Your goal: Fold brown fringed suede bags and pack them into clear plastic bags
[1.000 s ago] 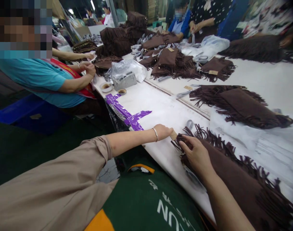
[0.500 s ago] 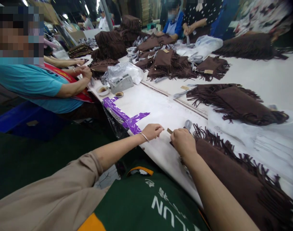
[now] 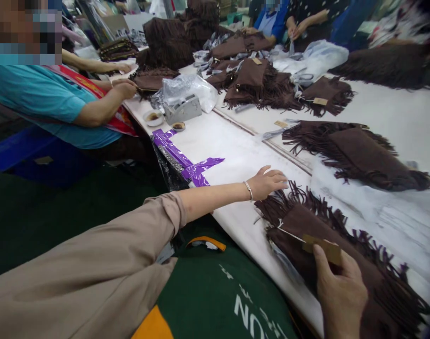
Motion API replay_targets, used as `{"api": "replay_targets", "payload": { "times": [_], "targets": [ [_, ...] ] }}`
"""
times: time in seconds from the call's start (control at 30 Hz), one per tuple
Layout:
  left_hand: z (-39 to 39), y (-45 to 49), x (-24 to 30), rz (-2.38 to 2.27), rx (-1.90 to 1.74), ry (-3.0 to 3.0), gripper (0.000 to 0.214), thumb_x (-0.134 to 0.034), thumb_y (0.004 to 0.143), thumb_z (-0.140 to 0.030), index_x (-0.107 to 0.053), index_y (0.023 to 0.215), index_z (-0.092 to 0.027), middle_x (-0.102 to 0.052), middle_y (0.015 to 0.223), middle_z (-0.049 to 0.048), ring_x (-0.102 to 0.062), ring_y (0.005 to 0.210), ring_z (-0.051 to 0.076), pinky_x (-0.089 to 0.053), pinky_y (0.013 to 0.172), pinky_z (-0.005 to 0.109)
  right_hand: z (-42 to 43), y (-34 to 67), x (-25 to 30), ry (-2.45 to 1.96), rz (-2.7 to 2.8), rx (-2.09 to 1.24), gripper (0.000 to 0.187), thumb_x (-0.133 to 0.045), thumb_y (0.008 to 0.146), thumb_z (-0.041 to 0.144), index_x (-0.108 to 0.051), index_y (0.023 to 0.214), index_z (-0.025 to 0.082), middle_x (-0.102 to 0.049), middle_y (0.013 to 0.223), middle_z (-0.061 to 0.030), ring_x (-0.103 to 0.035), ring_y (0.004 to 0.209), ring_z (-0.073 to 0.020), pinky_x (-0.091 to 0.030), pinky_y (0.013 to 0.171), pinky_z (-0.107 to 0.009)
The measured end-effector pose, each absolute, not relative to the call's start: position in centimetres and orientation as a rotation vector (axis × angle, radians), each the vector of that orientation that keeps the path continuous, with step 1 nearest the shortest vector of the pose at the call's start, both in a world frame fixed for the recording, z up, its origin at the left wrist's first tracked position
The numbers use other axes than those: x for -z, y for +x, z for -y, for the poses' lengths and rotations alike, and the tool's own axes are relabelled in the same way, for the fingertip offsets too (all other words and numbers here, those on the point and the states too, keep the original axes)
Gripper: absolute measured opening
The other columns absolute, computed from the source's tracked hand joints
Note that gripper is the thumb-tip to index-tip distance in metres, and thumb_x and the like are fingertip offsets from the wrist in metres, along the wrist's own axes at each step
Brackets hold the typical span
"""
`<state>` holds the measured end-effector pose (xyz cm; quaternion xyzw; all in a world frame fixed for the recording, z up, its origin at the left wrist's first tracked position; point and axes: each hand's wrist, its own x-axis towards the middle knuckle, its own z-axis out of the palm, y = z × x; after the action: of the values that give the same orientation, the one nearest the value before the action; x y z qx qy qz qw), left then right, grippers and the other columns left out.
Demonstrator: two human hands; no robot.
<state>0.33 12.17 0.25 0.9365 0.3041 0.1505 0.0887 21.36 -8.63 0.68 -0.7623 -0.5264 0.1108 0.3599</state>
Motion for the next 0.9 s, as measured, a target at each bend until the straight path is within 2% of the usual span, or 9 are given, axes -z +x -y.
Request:
{"api": "replay_targets", "payload": {
  "times": [0.07, 0.17, 0.3, 0.47, 0.53, 0.63, 0.73, 0.83, 0.9],
  "targets": [
    [-14.2, 1.4, 0.3, -0.839, -0.361, 2.966, 0.054, -0.048, 0.075, 0.001, -0.053, 0.123, -0.024, -0.044, 0.138, 0.0068, -0.029, 0.133, 0.026, -0.009, 0.109, 0.059, 8.4, 22.4, -0.2, -1.999, 1.469, -0.082, 0.058, -0.058, 0.075, 0.053, -0.059, 0.113, 0.011, -0.060, 0.113, -0.0179, -0.053, 0.107, -0.0381, -0.037, 0.095, -0.054],
    [-16.4, 2.0, 1.1, -0.762, -0.272, 3.096, 0.049, -0.047, 0.078, 0.000, -0.054, 0.120, -0.024, -0.041, 0.140, 0.0078, -0.027, 0.134, 0.028, -0.009, 0.107, 0.061, 7.5, 22.7, -0.1, -1.953, 1.549, 0.081, 0.074, -0.059, 0.074, 0.051, -0.044, 0.130, 0.004, -0.051, 0.124, -0.0238, -0.042, 0.119, -0.0419, -0.031, 0.100, -0.059],
    [-17.9, 1.1, 0.4, -0.649, -0.130, 3.200, 0.032, -0.041, 0.083, -0.002, -0.064, 0.099, -0.018, -0.058, 0.121, 0.0091, -0.026, 0.135, 0.024, -0.012, 0.109, 0.055, 5.5, 20.3, -0.3, -1.684, 1.823, -0.023, 0.058, -0.050, 0.083, 0.045, -0.042, 0.133, 0.015, -0.044, 0.136, -0.0149, -0.033, 0.129, -0.0311, -0.029, 0.105, -0.052],
    [-16.2, -4.2, -2.5, -0.776, 0.100, 3.134, 0.022, -0.047, 0.083, -0.007, -0.065, 0.082, -0.018, -0.068, 0.087, 0.0081, -0.044, 0.119, 0.022, -0.017, 0.108, 0.046, 2.7, 17.2, 1.0, -1.560, 2.095, -0.223, 0.033, -0.055, 0.080, 0.041, -0.062, 0.103, 0.019, -0.055, 0.124, -0.0095, -0.033, 0.129, -0.0292, -0.032, 0.103, -0.049],
    [-14.2, -7.1, -3.5, -0.904, 0.184, 3.053, 0.013, -0.055, 0.079, -0.012, -0.066, 0.080, -0.018, -0.068, 0.084, 0.0083, -0.052, 0.105, 0.023, -0.020, 0.106, 0.045, 1.9, 17.0, 1.5, -1.596, 2.021, -0.281, 0.020, -0.055, 0.079, 0.037, -0.064, 0.082, 0.020, -0.063, 0.109, -0.0085, -0.042, 0.121, -0.0281, -0.034, 0.101, -0.046],
    [-10.0, -10.9, -4.8, -1.020, 0.295, 2.939, 0.013, -0.062, 0.076, -0.024, -0.067, 0.087, -0.017, -0.068, 0.082, 0.0088, -0.058, 0.088, 0.023, -0.033, 0.094, 0.041, 0.9, 17.9, 1.8, -1.691, 1.826, -0.306, 0.020, -0.053, 0.079, 0.037, -0.060, 0.074, 0.019, -0.065, 0.088, -0.0077, -0.056, 0.095, -0.0254, -0.041, 0.092, -0.042],
    [-5.2, -13.2, -5.9, -1.092, 0.344, 2.480, 0.032, -0.064, 0.076, -0.034, -0.064, 0.105, -0.019, -0.069, 0.080, 0.0052, -0.060, 0.076, 0.018, -0.042, 0.078, 0.030, 0.5, 19.5, 1.5, -1.772, 1.751, -0.266, 0.023, -0.053, 0.079, 0.037, -0.062, 0.083, 0.016, -0.064, 0.083, -0.0097, -0.057, 0.083, -0.0256, -0.043, 0.085, -0.044],
    [-1.1, -13.6, -6.2, -0.979, 0.288, 1.777, 0.040, -0.064, 0.077, -0.040, -0.060, 0.113, -0.021, -0.068, 0.070, -0.0004, -0.061, 0.067, 0.015, -0.046, 0.065, 0.023, 1.0, 20.4, 0.5, -1.791, 1.718, -0.125, 0.043, -0.056, 0.076, 0.037, -0.057, 0.111, 0.010, -0.061, 0.104, -0.0160, -0.052, 0.103, -0.0313, -0.037, 0.095, -0.050],
    [0.9, -13.1, -6.1, -0.876, 0.232, 1.352, 0.040, -0.065, 0.075, -0.046, -0.063, 0.106, -0.019, -0.067, 0.066, -0.0009, -0.061, 0.061, 0.014, -0.048, 0.060, 0.024, 2.2, 19.9, -0.5, -1.720, 1.737, -0.212, 0.047, -0.054, 0.079, 0.037, -0.052, 0.121, 0.014, -0.058, 0.115, -0.0136, -0.051, 0.107, -0.0289, -0.037, 0.097, -0.047]
  ]
}}
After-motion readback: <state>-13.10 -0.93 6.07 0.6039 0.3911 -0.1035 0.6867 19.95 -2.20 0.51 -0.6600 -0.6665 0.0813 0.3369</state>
